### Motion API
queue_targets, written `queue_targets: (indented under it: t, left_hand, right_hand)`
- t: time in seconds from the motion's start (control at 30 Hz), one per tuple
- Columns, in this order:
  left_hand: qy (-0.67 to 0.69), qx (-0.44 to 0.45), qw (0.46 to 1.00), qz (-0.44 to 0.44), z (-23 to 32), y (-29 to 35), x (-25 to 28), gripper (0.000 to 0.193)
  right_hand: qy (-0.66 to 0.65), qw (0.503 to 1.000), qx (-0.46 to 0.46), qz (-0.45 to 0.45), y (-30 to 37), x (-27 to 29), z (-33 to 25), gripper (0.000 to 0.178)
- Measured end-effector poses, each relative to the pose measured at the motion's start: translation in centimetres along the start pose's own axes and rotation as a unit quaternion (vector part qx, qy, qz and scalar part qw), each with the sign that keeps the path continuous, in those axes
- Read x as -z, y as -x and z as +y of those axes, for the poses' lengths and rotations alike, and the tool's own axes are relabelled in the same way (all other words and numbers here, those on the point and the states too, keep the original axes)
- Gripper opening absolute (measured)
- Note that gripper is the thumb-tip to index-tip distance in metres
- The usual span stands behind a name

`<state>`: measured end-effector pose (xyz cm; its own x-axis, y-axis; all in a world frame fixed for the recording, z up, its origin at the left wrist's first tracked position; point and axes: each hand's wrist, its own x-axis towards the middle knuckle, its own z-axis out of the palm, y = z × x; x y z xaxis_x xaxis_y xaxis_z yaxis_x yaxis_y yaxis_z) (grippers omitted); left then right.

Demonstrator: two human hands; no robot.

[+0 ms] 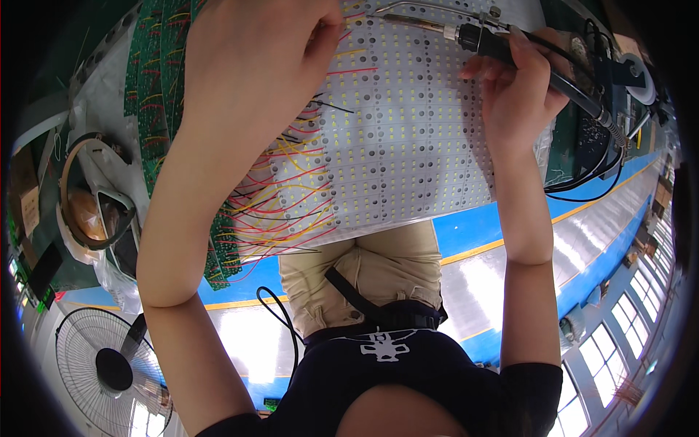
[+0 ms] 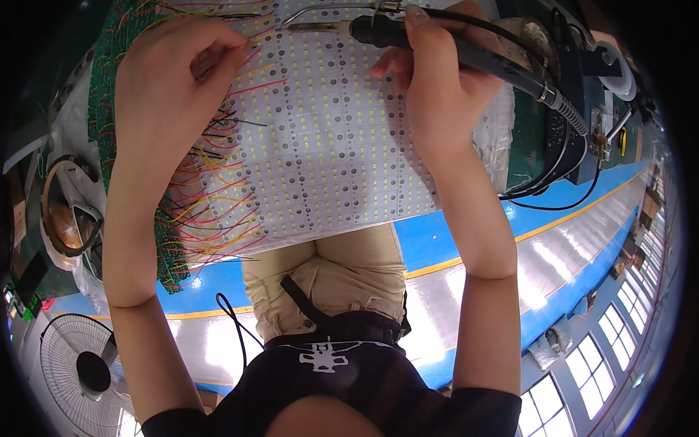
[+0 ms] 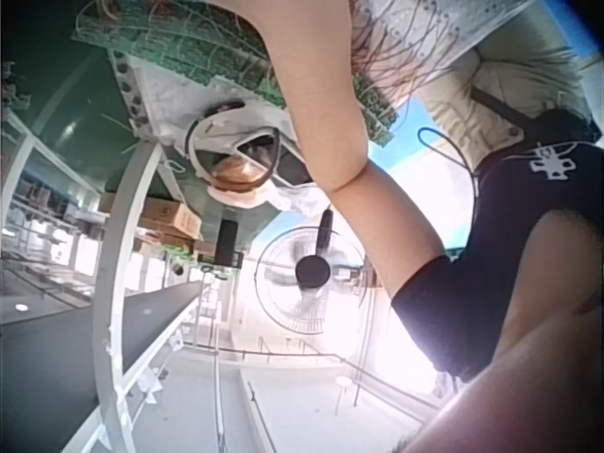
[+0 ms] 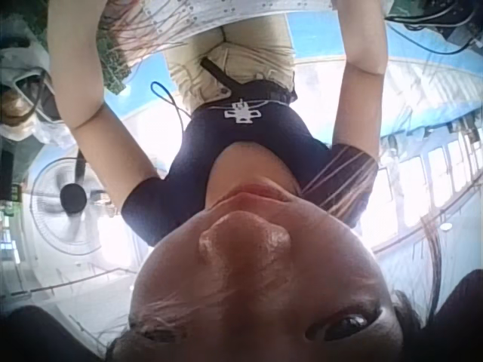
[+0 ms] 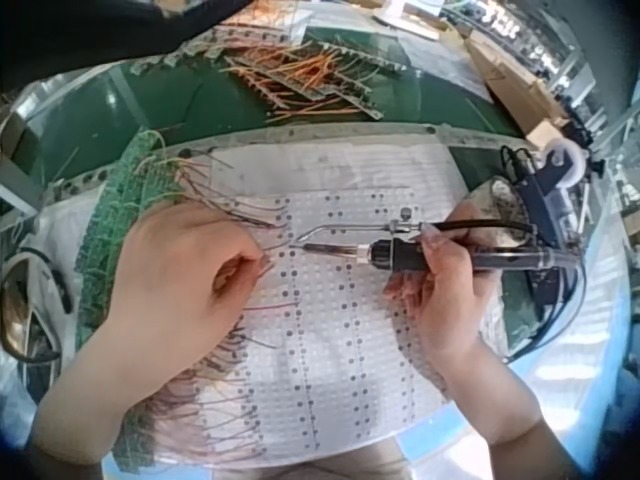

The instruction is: The person solders wires from circuit boards onto an LED board using a soldering iron, placing each wire onto the board contacts by hand.

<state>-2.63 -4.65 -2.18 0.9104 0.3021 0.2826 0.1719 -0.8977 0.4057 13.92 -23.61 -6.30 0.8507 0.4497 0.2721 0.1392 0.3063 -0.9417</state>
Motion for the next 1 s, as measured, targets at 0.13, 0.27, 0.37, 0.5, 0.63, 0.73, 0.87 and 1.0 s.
queue_targets:
  t: [0.13, 0.27, 0.37, 0.5, 0.63, 0.73, 0.87, 1.0]
  left_hand:
    - [0.001, 0.006, 1.000, 0.008, 0.2, 0.0, -0.1, 0.008]
    - [-0.013, 0.003, 1.000, 0.005, 0.0, 0.1, 0.0, 0.008]
    - [-0.022, -0.002, 1.000, 0.003, 0.3, 0.0, 0.0, 0.009]
    - [-0.037, -0.008, 0.999, 0.010, 0.3, -0.1, 0.1, 0.006]
    - [0.024, -0.036, 0.998, 0.037, 1.2, -0.3, 1.2, 0.008]
    - [-0.068, -0.027, 0.997, 0.035, 0.7, -0.3, 0.1, 0.007]
    - [-0.032, 0.002, 0.999, 0.033, 1.5, -0.3, 0.5, 0.006]
    - [-0.004, -0.021, 0.999, 0.040, 1.1, -0.2, 0.3, 0.006]
  right_hand:
    - [0.012, 1.000, 0.004, -0.003, 0.0, 0.1, -0.1, 0.004]
    - [0.010, 1.000, 0.012, -0.014, -0.1, -0.1, 0.1, 0.005]
    - [-0.001, 1.000, 0.010, -0.016, 0.0, 0.0, -0.1, 0.006]
    - [0.011, 0.999, 0.026, -0.015, -0.2, 0.4, 0.2, 0.007]
    - [0.012, 0.999, 0.026, -0.022, 0.0, 0.5, 0.3, 0.009]
    - [0.000, 0.999, 0.034, -0.028, 0.0, 0.2, 0.0, 0.009]
    - [0.004, 0.999, 0.032, -0.031, 0.0, 0.5, 0.3, 0.008]
    - [0.012, 0.998, 0.045, -0.034, 0.0, 0.5, 0.2, 0.007]
